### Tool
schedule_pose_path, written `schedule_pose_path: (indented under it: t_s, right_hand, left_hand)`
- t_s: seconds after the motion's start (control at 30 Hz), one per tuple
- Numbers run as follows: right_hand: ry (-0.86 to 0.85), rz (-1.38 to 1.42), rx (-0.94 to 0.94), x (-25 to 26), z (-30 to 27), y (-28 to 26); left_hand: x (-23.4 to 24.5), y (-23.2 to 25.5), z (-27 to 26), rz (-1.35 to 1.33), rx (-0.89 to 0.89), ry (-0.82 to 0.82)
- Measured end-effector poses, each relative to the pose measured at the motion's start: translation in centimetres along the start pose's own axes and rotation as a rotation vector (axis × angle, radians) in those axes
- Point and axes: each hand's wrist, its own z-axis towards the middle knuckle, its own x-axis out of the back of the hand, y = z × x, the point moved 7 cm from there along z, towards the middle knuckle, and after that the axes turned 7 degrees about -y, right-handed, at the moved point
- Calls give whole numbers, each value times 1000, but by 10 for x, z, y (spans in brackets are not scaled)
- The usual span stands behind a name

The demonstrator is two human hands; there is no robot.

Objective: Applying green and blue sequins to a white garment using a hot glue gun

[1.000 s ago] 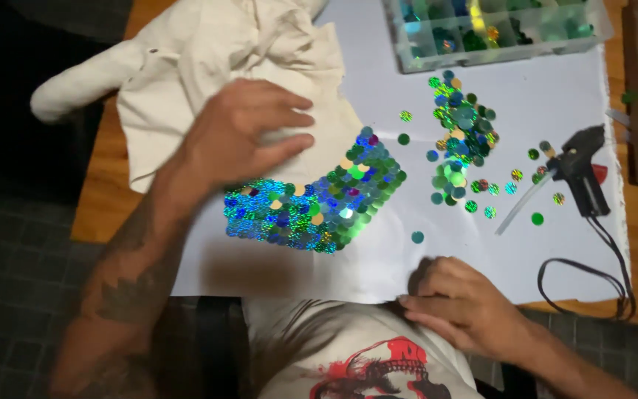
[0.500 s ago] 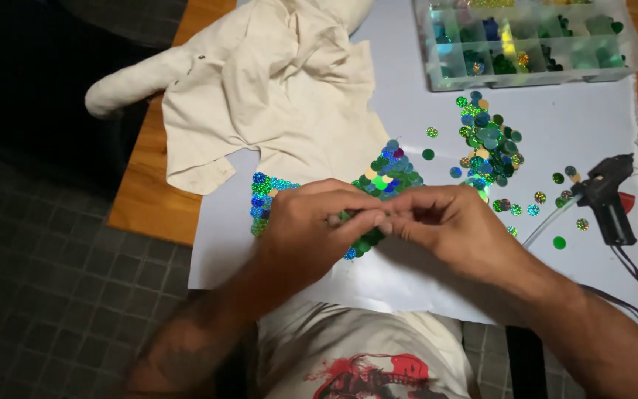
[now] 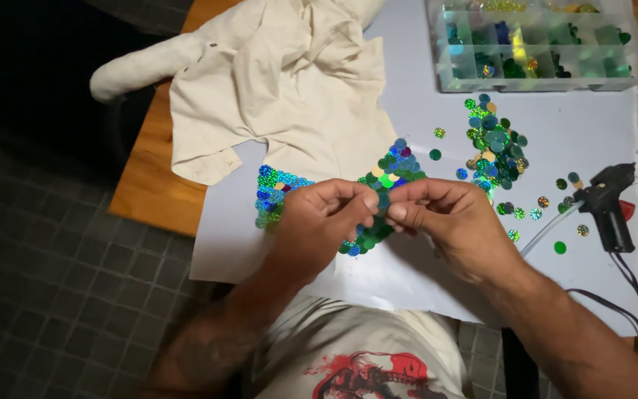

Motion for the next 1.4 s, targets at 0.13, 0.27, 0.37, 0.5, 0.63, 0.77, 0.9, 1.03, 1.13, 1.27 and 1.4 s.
schedule_pose_path:
  t_s: [0.13, 0.27, 0.37, 0.5, 0.63, 0.77, 0.9, 1.03, 1.13, 1.27, 1.4]
  right_hand:
    - [-20, -33, 128, -7, 1, -6]
    - [-130, -187, 341, -14, 3, -28]
    - [-229, -307, 546, -29, -3, -57]
    - [-271, -463, 619, -38, -3, -76]
    - [-219, -354, 310, -25, 16, -49]
    - [-159, -158, 94, -30, 21, -50]
    - [-132, -130, 47, -22, 32, -41]
    - [-66, -214, 79, -9, 35, -48]
    - [-156, -284, 78, -20, 32, -47]
    - [-207, -292, 81, -25, 35, -40]
    - [-180, -410, 64, -33, 35, -54]
  left_hand:
    - [-4, -8, -1, -250, 89, -60]
    - [-8, -35, 3, -404, 160, -173]
    - [-13, -41, 2, -524, 230, -237]
    - [-15, -39, 1, -576, 268, -247]
    - [-9, -28, 3, -339, 128, -253]
    - [3, -7, -2, -139, -11, -115]
    - [15, -7, -5, -27, -8, 34]
    - [19, -2, -6, 0, 29, 73]
    - [16, -4, -5, 59, -2, 61]
    - [17, -4, -4, 52, 3, 103]
    - [25, 4, 0, 169, -73, 94]
